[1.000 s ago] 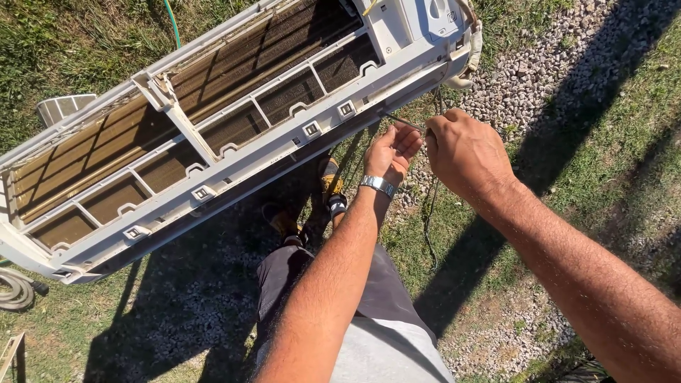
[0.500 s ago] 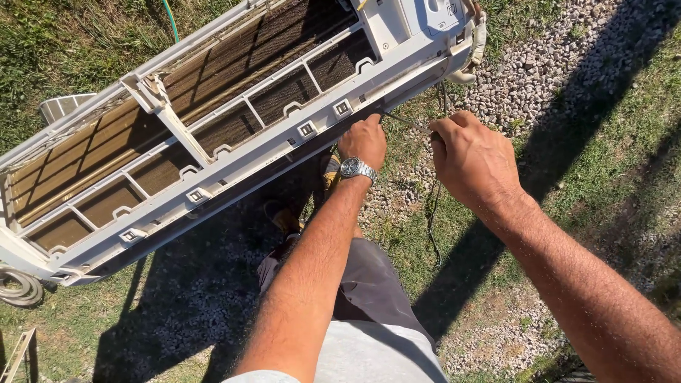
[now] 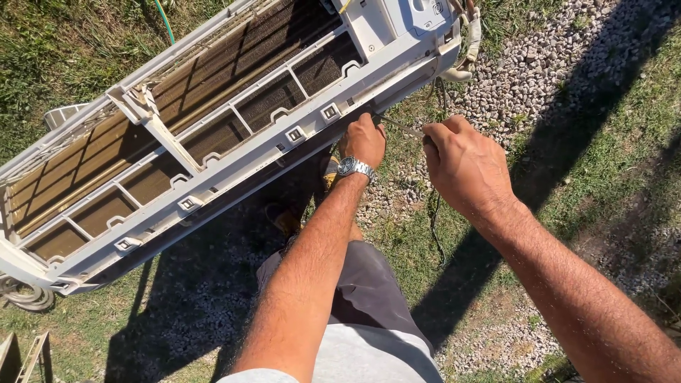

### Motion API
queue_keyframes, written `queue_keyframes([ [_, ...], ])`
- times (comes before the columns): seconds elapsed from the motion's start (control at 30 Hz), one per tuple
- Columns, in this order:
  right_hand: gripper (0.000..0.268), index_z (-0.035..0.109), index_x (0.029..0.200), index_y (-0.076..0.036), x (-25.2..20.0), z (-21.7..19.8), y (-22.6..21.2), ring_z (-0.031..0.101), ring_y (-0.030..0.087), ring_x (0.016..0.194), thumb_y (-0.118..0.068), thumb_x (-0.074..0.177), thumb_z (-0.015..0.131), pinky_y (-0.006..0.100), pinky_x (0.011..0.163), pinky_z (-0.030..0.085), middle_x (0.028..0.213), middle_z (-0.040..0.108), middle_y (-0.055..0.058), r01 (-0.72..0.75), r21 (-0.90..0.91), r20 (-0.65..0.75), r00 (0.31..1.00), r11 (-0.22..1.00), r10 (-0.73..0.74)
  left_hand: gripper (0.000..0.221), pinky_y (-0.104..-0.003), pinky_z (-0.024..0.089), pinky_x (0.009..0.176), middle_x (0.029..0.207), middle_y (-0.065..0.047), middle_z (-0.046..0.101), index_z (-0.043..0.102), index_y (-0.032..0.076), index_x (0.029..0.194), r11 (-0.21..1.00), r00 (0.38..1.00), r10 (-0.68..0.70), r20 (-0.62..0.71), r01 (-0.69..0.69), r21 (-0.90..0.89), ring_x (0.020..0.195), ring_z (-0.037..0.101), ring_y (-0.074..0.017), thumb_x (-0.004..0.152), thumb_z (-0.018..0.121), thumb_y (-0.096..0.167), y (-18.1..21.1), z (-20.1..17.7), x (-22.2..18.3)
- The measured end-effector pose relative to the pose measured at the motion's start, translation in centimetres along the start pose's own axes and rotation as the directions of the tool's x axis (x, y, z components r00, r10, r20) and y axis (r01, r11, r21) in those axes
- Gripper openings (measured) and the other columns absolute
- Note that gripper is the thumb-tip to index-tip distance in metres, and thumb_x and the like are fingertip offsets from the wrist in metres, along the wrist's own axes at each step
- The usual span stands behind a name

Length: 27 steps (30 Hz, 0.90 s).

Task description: The person removes the front panel of an air conditioning unit and uses a screwdriver to work on the internal electrical components.

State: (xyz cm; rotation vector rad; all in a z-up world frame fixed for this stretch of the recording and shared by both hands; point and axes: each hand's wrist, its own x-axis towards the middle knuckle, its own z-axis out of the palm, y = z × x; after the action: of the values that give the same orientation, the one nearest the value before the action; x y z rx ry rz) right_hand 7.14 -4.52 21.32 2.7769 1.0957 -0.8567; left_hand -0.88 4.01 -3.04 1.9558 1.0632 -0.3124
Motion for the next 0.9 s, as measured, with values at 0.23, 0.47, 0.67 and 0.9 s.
queue_keyframes([
  [0.23, 0.029, 0.072, 0.125, -0.018, -0.1, 0.0, -0.1, 0.076, 0.036, 0.084, -0.022, 0.099, 0.058, 0.050, 0.077, 0.062, 0.112, 0.069, 0.011, 0.008, -0.003, -0.003, 1.000, 1.000, -0.008, 0.021, -0.056, 0.062, 0.074, 0.091, -0.029, 0.074, 0.070, -0.004, 0.102, 0.985, 0.999, 0.017, -0.042, -0.024, -0.170, 0.092, 0.074, -0.0484, 0.093, 0.062, 0.015, 0.4, -1.5, -0.6],
  [0.47, 0.026, 0.073, 0.121, -0.017, 0.4, 1.0, -0.1, 0.076, 0.030, 0.086, -0.020, 0.102, 0.055, 0.044, 0.072, 0.063, 0.111, 0.069, 0.011, 0.057, -0.094, -0.007, 0.998, 0.994, -0.058, 0.020, -0.051, 0.064, 0.074, 0.091, -0.026, 0.074, 0.070, -0.001, 0.101, 0.982, 1.000, -0.013, -0.027, 0.008, -0.187, 0.093, 0.074, -0.0454, 0.093, 0.065, 0.017, 0.9, -1.5, -0.9],
  [0.67, 0.024, 0.072, 0.119, -0.022, 0.9, 0.1, -1.1, 0.069, 0.021, 0.096, -0.017, 0.102, 0.056, 0.033, 0.074, 0.058, 0.116, 0.066, 0.006, 0.111, -0.286, 0.032, 0.994, 0.952, -0.107, 0.021, -0.051, 0.064, 0.074, 0.091, -0.028, 0.074, 0.071, -0.003, 0.103, 0.983, 0.999, 0.009, -0.032, -0.015, -0.183, 0.093, 0.074, -0.0460, 0.092, 0.065, 0.013, 0.6, -1.6, -0.5],
  [0.9, 0.028, 0.070, 0.104, -0.004, 0.1, -1.0, -1.8, 0.074, 0.034, 0.080, -0.013, 0.106, 0.043, 0.045, 0.071, 0.063, 0.096, 0.072, 0.022, -0.160, 0.111, 0.120, 0.982, 0.981, 0.146, 0.022, -0.052, 0.064, 0.075, 0.090, -0.026, 0.072, 0.069, -0.002, 0.101, 0.984, 0.999, 0.007, -0.032, -0.012, -0.180, 0.093, 0.074, -0.0452, 0.091, 0.064, 0.017, 0.6, -1.4, -0.6],
])
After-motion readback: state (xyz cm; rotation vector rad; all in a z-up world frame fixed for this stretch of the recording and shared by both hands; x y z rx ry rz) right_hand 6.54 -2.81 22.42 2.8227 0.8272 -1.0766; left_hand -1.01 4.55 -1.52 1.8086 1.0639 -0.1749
